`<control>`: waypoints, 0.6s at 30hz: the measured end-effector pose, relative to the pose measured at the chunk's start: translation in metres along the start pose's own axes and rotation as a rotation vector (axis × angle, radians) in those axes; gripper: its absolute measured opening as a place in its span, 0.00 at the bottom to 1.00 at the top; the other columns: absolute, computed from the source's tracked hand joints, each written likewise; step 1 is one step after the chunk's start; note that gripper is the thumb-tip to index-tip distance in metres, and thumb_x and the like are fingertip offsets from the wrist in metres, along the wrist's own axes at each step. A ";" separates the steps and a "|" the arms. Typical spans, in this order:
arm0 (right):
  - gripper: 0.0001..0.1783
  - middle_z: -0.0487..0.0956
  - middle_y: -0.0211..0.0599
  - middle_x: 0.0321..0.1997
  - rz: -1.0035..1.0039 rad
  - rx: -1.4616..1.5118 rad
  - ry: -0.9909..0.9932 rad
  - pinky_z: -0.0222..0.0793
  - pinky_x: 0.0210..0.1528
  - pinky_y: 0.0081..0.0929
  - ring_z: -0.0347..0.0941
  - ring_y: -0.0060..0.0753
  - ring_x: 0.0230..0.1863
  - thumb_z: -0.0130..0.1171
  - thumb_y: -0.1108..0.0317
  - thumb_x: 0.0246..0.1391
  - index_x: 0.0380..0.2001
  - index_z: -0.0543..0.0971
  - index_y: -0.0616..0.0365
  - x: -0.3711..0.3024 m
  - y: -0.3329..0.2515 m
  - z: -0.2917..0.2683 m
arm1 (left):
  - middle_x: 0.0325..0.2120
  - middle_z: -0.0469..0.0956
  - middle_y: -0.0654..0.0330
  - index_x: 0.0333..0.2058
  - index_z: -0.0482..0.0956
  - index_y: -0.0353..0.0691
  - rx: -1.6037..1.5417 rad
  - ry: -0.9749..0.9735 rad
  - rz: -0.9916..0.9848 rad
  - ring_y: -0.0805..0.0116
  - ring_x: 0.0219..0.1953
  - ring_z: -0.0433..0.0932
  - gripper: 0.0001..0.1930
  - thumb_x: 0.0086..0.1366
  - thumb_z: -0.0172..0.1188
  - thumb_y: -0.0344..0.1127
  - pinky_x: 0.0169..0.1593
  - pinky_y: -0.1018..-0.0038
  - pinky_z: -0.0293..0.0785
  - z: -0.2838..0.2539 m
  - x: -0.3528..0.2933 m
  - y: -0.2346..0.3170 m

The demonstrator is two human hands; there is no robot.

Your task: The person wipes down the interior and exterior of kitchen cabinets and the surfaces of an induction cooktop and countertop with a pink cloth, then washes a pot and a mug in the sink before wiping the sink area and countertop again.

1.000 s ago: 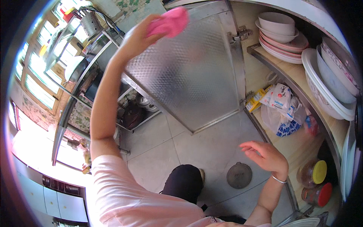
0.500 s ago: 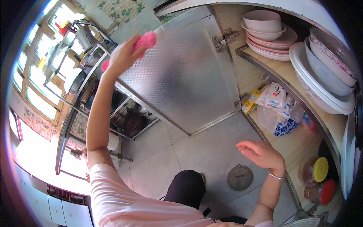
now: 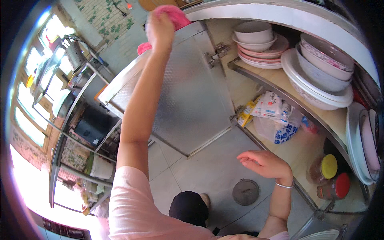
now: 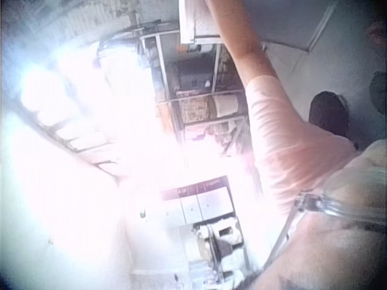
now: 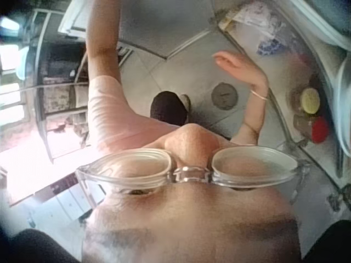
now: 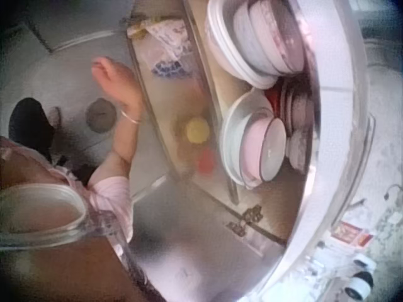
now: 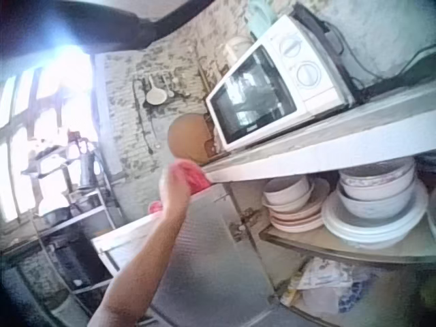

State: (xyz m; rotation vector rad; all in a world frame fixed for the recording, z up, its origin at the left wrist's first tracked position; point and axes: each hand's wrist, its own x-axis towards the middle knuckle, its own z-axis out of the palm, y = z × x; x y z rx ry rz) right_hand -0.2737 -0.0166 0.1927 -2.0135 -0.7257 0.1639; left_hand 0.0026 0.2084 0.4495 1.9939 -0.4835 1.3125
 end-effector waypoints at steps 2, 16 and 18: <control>0.15 0.78 0.38 0.37 0.025 -0.019 -0.018 0.69 0.40 0.26 0.75 0.32 0.39 0.49 0.62 0.57 0.44 0.73 0.58 -0.005 0.002 -0.001 | 0.34 0.76 0.47 0.37 0.73 0.35 -0.395 -0.007 -0.278 0.53 0.35 0.77 0.14 0.61 0.46 0.39 0.39 0.60 0.70 0.016 -0.005 0.036; 0.15 0.78 0.40 0.36 -0.011 -0.106 -0.013 0.69 0.38 0.31 0.75 0.38 0.37 0.49 0.61 0.57 0.44 0.72 0.55 -0.012 -0.014 0.009 | 0.33 0.73 0.51 0.37 0.70 0.32 -0.780 -0.243 0.342 0.57 0.37 0.71 0.11 0.59 0.48 0.32 0.44 0.69 0.66 0.008 -0.134 0.204; 0.14 0.77 0.40 0.37 0.001 -0.104 0.003 0.68 0.40 0.31 0.74 0.39 0.39 0.49 0.62 0.57 0.44 0.72 0.56 -0.012 -0.022 0.008 | 0.32 0.74 0.57 0.39 0.71 0.33 -1.083 -0.436 -0.006 0.65 0.35 0.72 0.11 0.61 0.47 0.32 0.41 0.73 0.67 -0.010 -0.162 0.202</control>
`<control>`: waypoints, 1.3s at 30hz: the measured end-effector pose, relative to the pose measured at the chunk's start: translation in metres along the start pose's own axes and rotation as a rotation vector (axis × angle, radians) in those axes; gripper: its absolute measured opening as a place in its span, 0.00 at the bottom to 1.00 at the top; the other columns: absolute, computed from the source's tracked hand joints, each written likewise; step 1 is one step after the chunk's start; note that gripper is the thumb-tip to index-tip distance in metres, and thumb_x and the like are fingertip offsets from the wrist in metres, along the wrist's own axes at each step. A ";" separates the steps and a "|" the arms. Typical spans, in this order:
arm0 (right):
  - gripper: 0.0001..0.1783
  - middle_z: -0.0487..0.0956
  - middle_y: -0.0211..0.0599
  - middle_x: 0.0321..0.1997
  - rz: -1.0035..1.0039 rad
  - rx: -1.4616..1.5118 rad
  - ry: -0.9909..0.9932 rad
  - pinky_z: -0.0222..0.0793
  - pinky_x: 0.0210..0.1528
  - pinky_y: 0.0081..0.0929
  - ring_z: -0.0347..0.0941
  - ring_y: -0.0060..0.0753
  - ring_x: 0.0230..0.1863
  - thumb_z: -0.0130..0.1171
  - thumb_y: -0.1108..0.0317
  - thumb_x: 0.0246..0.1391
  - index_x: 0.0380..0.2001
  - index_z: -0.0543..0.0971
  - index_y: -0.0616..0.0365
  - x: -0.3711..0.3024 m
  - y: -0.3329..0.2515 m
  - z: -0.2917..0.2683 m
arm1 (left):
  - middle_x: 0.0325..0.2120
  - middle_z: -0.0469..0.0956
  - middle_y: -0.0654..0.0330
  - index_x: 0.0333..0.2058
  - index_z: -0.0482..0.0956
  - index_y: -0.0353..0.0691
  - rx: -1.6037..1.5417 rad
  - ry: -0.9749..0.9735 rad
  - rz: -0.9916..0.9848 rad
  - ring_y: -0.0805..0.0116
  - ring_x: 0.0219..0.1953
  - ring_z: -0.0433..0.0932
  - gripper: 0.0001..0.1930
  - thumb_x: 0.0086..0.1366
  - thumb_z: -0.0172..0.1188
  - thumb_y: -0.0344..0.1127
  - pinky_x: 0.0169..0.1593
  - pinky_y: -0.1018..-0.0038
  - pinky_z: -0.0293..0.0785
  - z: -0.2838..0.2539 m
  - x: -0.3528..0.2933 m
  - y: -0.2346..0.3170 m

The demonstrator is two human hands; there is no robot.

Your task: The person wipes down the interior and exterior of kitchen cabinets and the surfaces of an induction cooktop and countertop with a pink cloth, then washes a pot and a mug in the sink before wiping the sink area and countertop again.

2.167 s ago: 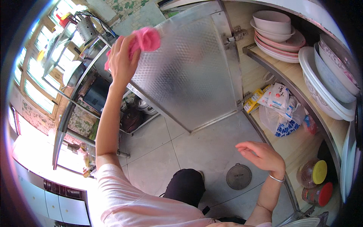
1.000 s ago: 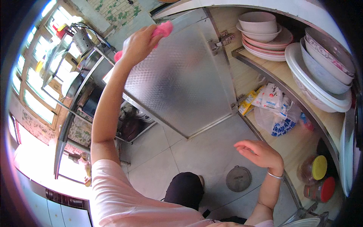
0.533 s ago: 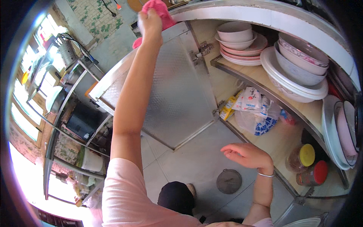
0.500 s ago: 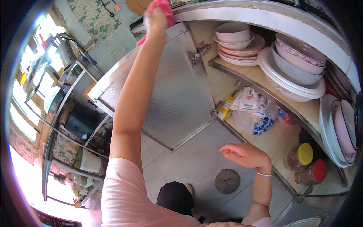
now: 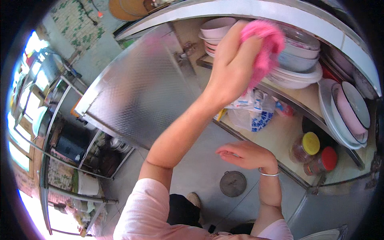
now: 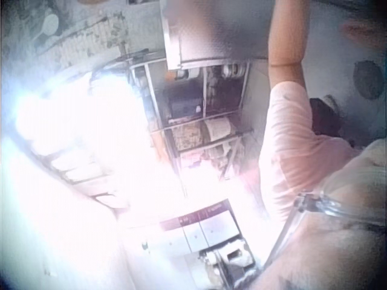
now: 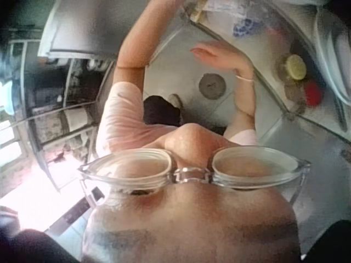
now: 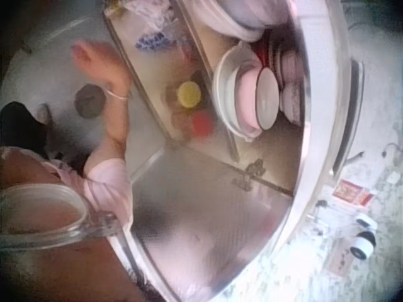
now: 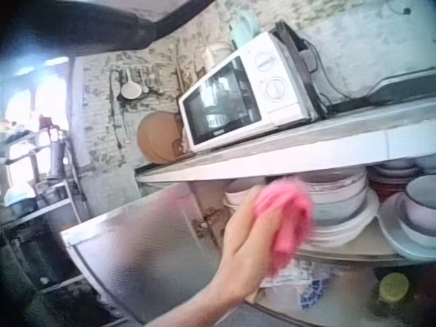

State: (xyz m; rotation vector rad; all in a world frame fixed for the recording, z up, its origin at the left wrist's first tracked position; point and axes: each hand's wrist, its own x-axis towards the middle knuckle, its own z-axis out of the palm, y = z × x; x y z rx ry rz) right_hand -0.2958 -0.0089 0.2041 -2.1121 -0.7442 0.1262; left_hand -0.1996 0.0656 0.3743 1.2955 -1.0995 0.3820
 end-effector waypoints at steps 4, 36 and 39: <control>0.16 0.75 0.47 0.42 -0.012 0.116 0.192 0.65 0.47 0.37 0.70 0.47 0.45 0.52 0.63 0.54 0.44 0.72 0.58 -0.020 -0.002 -0.014 | 0.38 0.75 0.59 0.46 0.71 0.33 -0.641 0.314 -0.539 0.71 0.40 0.74 0.15 0.63 0.46 0.33 0.45 0.75 0.70 -0.004 -0.057 -0.015; 0.21 0.73 0.47 0.46 0.753 -0.091 -0.120 0.65 0.50 0.39 0.68 0.47 0.48 0.50 0.54 0.54 0.47 0.70 0.55 -0.094 0.044 0.044 | 0.40 0.76 0.56 0.41 0.75 0.40 -0.771 0.785 -0.572 0.59 0.45 0.74 0.16 0.58 0.48 0.42 0.50 0.62 0.69 0.011 -0.112 -0.070; 0.38 0.61 0.50 0.59 0.757 -0.161 0.047 0.58 0.58 0.39 0.57 0.49 0.60 0.61 0.55 0.45 0.58 0.60 0.55 -0.078 0.084 0.107 | 0.38 0.77 0.55 0.39 0.76 0.40 -1.063 0.652 -0.454 0.57 0.44 0.75 0.16 0.56 0.47 0.41 0.50 0.59 0.69 -0.042 -0.102 -0.088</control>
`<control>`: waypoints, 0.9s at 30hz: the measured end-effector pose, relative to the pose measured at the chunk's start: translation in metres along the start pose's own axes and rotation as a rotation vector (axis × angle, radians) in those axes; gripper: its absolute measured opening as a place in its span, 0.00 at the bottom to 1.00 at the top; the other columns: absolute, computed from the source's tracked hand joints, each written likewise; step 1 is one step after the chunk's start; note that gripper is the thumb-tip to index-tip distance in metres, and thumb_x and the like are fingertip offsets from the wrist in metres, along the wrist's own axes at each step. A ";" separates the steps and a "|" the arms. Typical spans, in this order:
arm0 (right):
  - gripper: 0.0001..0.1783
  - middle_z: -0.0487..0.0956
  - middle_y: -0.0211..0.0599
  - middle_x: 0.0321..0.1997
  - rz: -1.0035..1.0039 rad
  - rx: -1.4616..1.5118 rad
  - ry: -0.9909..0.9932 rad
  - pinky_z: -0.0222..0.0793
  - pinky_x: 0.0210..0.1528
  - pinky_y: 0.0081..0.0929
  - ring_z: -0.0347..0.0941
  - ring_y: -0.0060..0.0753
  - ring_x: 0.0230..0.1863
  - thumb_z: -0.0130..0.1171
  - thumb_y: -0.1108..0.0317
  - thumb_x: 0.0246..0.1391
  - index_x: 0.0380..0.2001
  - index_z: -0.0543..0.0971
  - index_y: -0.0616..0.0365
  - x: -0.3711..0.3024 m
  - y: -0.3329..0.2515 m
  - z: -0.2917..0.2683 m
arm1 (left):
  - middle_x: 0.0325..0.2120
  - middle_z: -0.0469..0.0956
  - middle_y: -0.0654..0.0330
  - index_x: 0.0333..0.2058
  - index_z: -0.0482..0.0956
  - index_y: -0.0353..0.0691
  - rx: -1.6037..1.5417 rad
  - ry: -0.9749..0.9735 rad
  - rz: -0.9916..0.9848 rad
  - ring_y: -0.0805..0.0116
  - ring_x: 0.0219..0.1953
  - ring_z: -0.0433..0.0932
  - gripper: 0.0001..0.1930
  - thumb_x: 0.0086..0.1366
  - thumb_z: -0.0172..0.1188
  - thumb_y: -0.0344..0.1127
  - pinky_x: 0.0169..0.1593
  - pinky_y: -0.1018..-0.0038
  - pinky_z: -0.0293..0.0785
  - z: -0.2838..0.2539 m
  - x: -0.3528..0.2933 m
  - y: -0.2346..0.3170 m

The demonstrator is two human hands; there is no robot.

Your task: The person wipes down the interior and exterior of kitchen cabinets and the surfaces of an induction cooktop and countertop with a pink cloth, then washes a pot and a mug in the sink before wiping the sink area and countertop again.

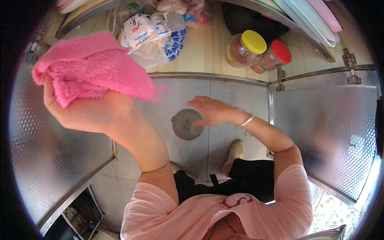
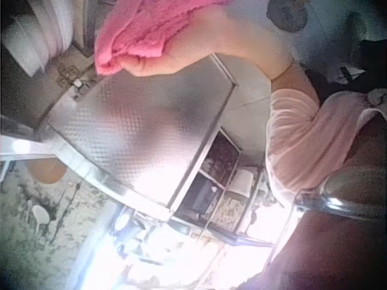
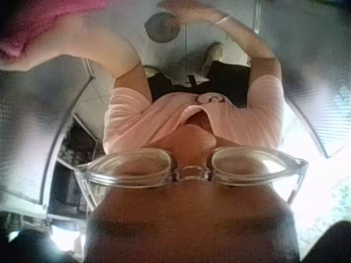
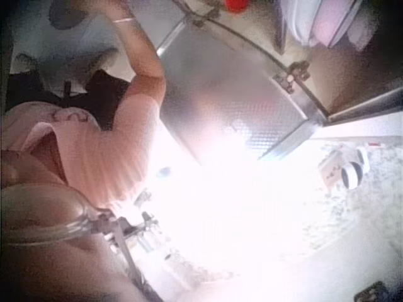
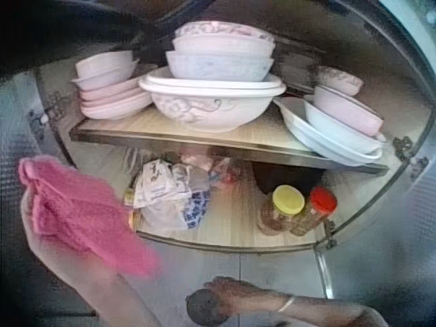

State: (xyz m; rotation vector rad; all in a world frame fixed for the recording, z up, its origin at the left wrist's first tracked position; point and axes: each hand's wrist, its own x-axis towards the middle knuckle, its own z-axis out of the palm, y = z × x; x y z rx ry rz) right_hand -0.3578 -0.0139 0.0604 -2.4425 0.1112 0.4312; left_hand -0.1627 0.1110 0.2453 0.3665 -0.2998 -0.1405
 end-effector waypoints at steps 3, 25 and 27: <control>0.43 0.60 0.51 0.59 -0.117 -0.137 0.104 0.56 0.59 0.43 0.55 0.51 0.61 0.64 0.54 0.41 0.59 0.59 0.55 0.028 0.008 0.075 | 0.37 0.77 0.53 0.37 0.77 0.39 -0.116 -0.091 -0.075 0.56 0.42 0.76 0.16 0.55 0.46 0.40 0.49 0.57 0.70 -0.023 0.012 0.028; 0.29 0.71 0.52 0.44 0.422 -0.003 -0.038 0.64 0.51 0.42 0.67 0.51 0.48 0.63 0.61 0.38 0.44 0.69 0.65 0.074 0.050 0.218 | 0.42 0.75 0.45 0.40 0.75 0.29 -0.037 -0.161 -0.047 0.47 0.46 0.74 0.21 0.52 0.46 0.38 0.50 0.49 0.69 -0.038 0.004 0.075; 0.25 0.71 0.54 0.43 0.383 0.064 -0.105 0.65 0.50 0.43 0.67 0.53 0.47 0.62 0.63 0.38 0.40 0.70 0.65 0.069 0.043 0.241 | 0.41 0.75 0.45 0.40 0.75 0.28 -0.113 -0.278 -0.125 0.47 0.45 0.74 0.21 0.53 0.46 0.38 0.49 0.49 0.70 -0.038 0.000 0.075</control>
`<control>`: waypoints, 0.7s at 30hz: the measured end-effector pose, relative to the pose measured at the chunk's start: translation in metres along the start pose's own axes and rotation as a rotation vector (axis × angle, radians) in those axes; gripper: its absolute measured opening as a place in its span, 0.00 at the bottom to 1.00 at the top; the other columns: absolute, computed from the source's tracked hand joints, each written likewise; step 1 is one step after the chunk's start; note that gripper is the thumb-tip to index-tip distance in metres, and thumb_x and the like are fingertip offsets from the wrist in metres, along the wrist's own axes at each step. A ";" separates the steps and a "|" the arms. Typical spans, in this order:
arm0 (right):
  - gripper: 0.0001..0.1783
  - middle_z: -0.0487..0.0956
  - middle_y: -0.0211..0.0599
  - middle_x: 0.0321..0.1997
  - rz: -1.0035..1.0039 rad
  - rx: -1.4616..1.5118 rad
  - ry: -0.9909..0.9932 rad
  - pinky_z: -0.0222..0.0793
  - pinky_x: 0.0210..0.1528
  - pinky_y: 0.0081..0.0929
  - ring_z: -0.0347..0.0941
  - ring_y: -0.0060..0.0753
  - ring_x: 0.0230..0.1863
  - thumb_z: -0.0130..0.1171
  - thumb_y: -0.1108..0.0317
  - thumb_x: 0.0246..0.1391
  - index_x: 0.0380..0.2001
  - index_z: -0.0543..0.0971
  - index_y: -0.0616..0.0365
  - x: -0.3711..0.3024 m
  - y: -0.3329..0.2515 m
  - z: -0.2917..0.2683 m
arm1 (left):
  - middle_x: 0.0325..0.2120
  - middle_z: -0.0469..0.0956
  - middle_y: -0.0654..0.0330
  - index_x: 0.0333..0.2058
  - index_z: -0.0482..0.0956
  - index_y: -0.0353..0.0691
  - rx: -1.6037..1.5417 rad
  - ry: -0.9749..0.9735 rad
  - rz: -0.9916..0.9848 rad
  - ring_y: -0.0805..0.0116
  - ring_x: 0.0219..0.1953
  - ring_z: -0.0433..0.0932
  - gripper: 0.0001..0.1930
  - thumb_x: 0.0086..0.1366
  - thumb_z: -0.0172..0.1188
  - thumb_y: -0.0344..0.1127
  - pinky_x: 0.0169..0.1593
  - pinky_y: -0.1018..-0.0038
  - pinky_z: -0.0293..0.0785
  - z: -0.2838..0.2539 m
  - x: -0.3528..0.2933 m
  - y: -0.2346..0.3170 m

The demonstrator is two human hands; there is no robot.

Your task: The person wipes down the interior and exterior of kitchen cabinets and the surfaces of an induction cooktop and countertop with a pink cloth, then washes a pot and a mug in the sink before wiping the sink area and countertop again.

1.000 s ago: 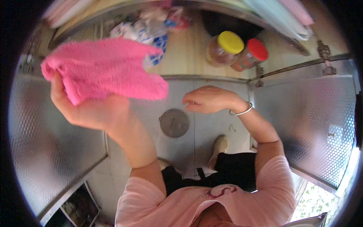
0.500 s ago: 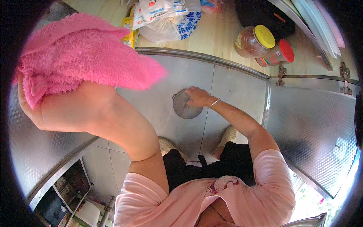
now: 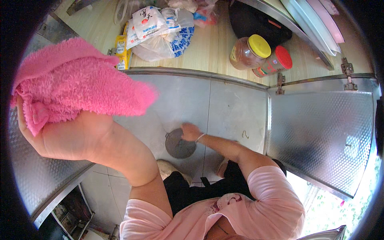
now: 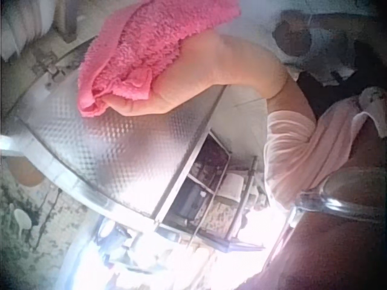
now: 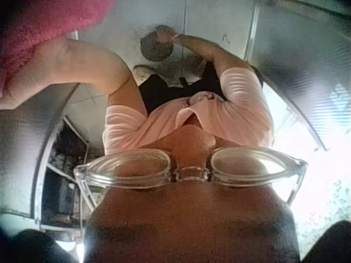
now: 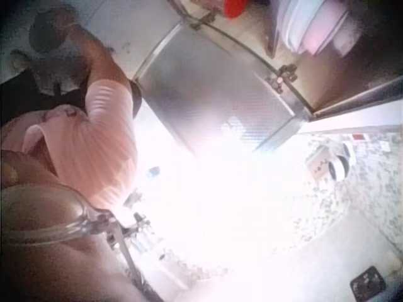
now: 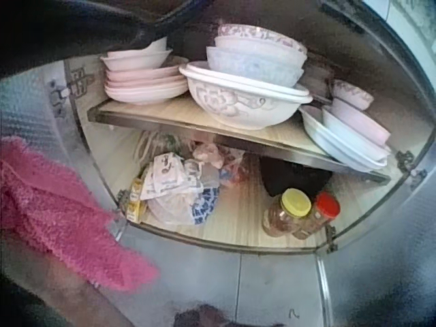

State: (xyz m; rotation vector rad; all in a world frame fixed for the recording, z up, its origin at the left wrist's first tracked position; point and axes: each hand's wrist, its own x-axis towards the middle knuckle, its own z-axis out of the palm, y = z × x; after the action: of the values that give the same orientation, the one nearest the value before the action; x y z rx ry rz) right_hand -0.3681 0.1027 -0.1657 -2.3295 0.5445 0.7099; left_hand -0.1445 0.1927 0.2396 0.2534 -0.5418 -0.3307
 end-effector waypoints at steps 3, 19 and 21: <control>0.19 0.74 0.57 0.34 -0.110 0.021 0.209 0.69 0.40 0.50 0.72 0.57 0.38 0.60 0.65 0.32 0.29 0.73 0.68 -0.016 -0.001 0.043 | 0.41 0.75 0.45 0.41 0.74 0.28 0.022 0.029 0.075 0.48 0.44 0.75 0.20 0.55 0.45 0.37 0.48 0.51 0.71 0.000 0.001 -0.008; 0.19 0.72 0.25 0.31 -0.236 0.955 0.006 0.66 0.35 0.20 0.68 0.19 0.32 0.60 0.58 0.50 0.43 0.71 0.53 -0.001 0.050 -0.200 | 0.42 0.76 0.51 0.43 0.75 0.38 -0.050 0.102 -0.018 0.52 0.45 0.75 0.17 0.57 0.48 0.39 0.50 0.50 0.69 -0.004 0.002 -0.013; 0.18 0.72 0.25 0.32 -0.173 1.288 0.200 0.67 0.36 0.20 0.68 0.20 0.33 0.59 0.58 0.51 0.43 0.71 0.51 -0.004 0.073 -0.234 | 0.41 0.76 0.51 0.43 0.75 0.38 -0.063 0.091 -0.025 0.52 0.45 0.75 0.17 0.57 0.48 0.39 0.50 0.50 0.69 -0.005 0.001 -0.019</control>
State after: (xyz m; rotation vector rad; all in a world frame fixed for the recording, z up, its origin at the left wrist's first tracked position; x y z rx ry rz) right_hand -0.3291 -0.1060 -0.0432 -1.1921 0.6120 -0.0391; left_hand -0.1454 0.1754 0.2304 0.2136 -0.4385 -0.3582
